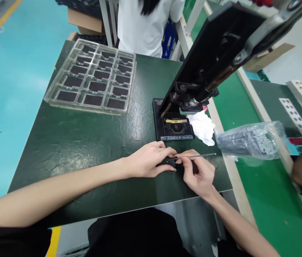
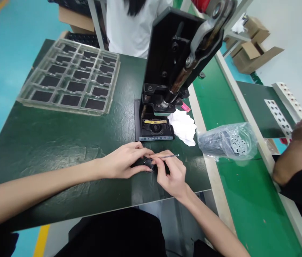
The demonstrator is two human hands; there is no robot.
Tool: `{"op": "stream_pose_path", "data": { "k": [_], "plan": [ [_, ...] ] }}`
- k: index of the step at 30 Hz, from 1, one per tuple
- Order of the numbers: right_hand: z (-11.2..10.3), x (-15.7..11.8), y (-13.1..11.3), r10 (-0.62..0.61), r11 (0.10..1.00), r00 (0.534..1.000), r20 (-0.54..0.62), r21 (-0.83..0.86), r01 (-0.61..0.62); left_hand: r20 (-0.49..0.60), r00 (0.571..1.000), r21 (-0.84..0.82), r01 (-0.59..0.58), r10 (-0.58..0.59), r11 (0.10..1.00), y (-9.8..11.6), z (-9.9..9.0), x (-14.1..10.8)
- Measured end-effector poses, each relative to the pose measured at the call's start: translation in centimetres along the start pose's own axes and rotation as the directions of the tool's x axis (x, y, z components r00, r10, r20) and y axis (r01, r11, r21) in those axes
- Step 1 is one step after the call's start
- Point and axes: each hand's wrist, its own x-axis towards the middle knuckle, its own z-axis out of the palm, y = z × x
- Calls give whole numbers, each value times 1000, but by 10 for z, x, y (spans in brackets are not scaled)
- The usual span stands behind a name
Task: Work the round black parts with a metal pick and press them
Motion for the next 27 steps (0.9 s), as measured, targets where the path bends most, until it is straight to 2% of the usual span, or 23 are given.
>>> {"op": "stream_pose_path", "data": {
  "k": [4,11,16,27],
  "plan": [
    [0,3,-1,6,999,1000,15,-37,-5,-10,1000,5,-10,10,1000,0,1,0],
    [9,3,0,-177,983,984,-4,-53,177,-9,1000,-4,3,-3,1000,0,0,1],
    [13,0,3,-132,987,991,38,-91,135,9,1000,-1,26,-26,1000,2,1,1],
    [13,-3,4,-51,998,988,148,-41,57,-27,999,26,31,-31,999,3,2,0]
  ]
}}
